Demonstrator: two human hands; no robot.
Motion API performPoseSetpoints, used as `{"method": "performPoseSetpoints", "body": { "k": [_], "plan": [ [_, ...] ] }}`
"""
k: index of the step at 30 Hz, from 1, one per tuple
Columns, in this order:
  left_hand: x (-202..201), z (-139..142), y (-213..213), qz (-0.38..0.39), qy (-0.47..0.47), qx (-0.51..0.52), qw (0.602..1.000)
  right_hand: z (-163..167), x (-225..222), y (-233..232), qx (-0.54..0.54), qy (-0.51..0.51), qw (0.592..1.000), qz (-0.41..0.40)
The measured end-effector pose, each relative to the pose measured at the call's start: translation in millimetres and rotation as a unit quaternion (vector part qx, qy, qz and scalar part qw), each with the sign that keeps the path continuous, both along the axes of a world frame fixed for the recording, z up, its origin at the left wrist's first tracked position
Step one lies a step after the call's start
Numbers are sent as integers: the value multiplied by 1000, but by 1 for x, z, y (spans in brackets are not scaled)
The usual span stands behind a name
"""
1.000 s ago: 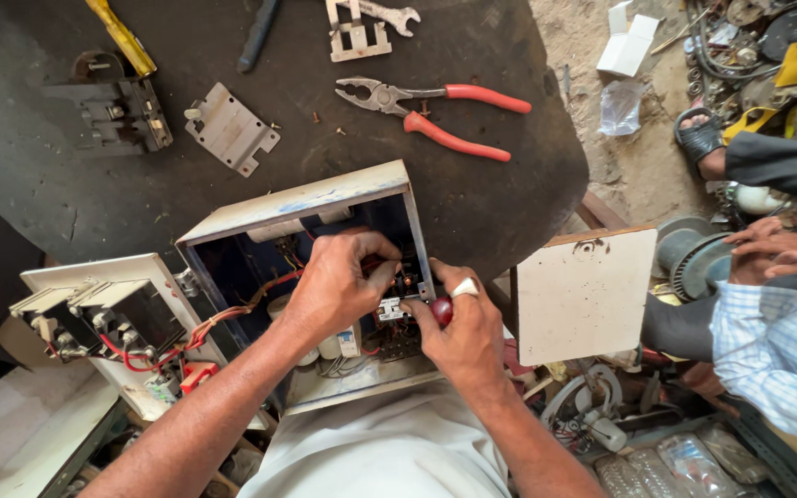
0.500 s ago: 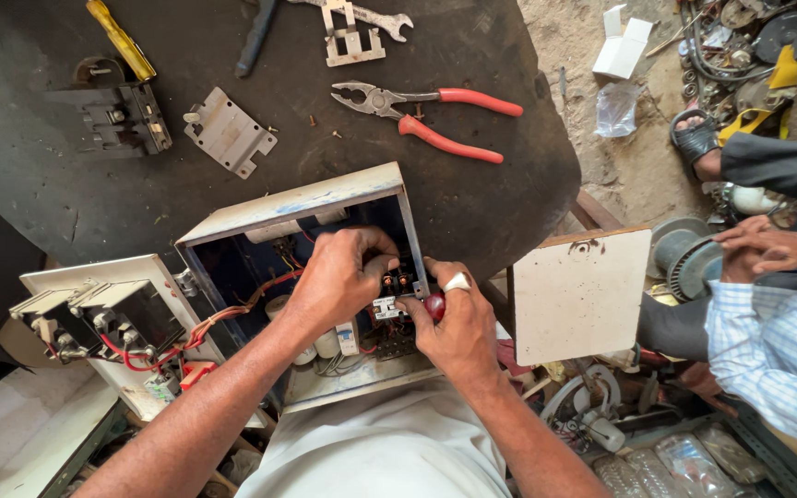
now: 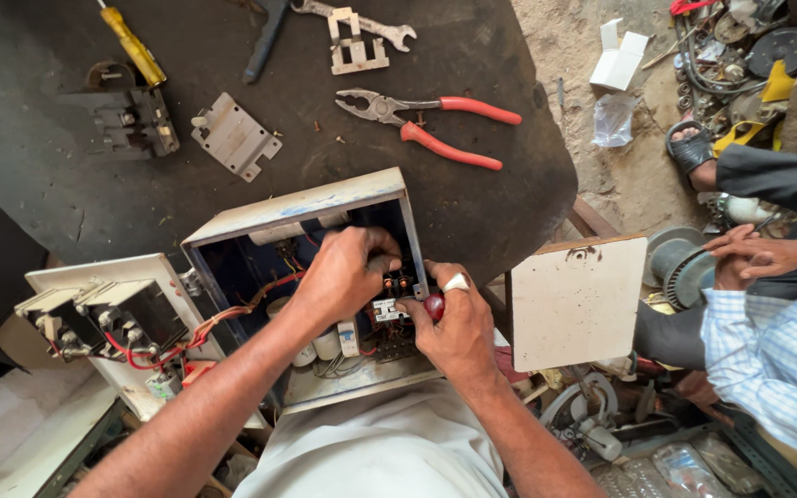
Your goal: The person works on an open electrical box, manipulating wires and components. They retrieve a new component from a shelf, open its packaging, and install it into the box, securing it with a screwdriver.
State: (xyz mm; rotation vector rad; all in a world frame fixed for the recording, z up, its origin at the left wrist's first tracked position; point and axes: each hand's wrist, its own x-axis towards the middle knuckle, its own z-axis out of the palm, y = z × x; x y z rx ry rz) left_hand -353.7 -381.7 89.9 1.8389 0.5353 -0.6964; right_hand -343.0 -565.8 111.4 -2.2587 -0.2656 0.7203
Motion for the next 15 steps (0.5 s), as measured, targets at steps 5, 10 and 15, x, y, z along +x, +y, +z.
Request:
{"method": "performPoseSetpoints", "body": {
  "k": [5,10,15],
  "plan": [
    [1,5,-4,5,-35,31,999,0,0,1,1,-13,1000,1],
    [2,12,-8,-43,1,81,996,1,2,3,-22,5,1000,2],
    [3,10,-7,-71,-39,82,993,-1,4,5,-42,0,999,10]
  ]
}}
